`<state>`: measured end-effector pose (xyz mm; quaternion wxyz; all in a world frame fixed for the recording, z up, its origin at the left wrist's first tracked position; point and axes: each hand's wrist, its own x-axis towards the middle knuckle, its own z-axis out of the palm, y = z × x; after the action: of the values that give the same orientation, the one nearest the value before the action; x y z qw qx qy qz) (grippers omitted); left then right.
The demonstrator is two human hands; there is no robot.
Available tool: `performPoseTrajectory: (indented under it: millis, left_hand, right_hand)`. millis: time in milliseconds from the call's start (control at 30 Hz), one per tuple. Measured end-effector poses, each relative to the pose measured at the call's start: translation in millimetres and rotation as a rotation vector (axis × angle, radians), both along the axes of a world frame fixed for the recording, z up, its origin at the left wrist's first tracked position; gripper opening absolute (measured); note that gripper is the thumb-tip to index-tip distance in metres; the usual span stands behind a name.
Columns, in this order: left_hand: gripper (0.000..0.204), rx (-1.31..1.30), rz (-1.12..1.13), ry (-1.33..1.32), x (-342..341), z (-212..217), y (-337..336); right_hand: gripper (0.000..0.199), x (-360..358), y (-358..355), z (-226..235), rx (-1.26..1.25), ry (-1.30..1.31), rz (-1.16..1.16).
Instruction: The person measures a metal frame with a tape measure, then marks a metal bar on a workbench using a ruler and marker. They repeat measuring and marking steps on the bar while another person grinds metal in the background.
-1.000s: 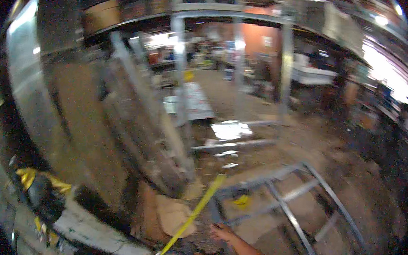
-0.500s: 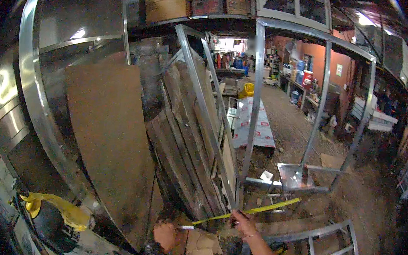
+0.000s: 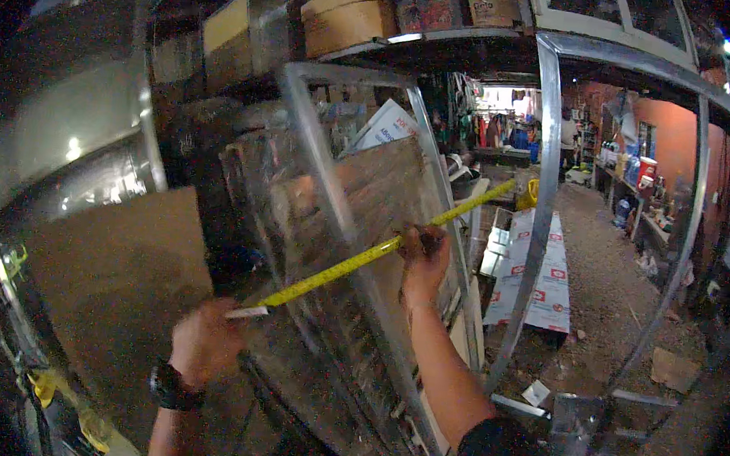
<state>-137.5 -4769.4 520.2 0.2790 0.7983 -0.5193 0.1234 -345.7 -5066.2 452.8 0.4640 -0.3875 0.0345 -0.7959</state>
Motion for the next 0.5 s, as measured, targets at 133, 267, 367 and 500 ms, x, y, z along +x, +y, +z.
performPoseTrajectory:
  millis: [133,267,367,500]
  left_hand:
    - [0.026,-0.381,-0.164,-0.621,12.5,52.7,-69.8]
    - [0.021,-0.088,0.195,-0.514,13.3,133.4,-109.1]
    - [0.024,-0.332,0.289,-0.723,-7.6,169.4,-127.7]
    - [0.032,-0.144,0.392,-0.75,-22.0,228.4,-154.7]
  right_hand:
    - [0.036,29.5,-104.4,90.3,0.214,-0.165,0.2]
    - [0.04,48.5,-159.2,140.3,-0.01,-0.164,0.402]
    - [0.037,85.4,-196.8,181.8,-0.027,-0.314,0.408]
    - [0.031,134.5,-262.7,247.3,0.338,-0.435,0.284]
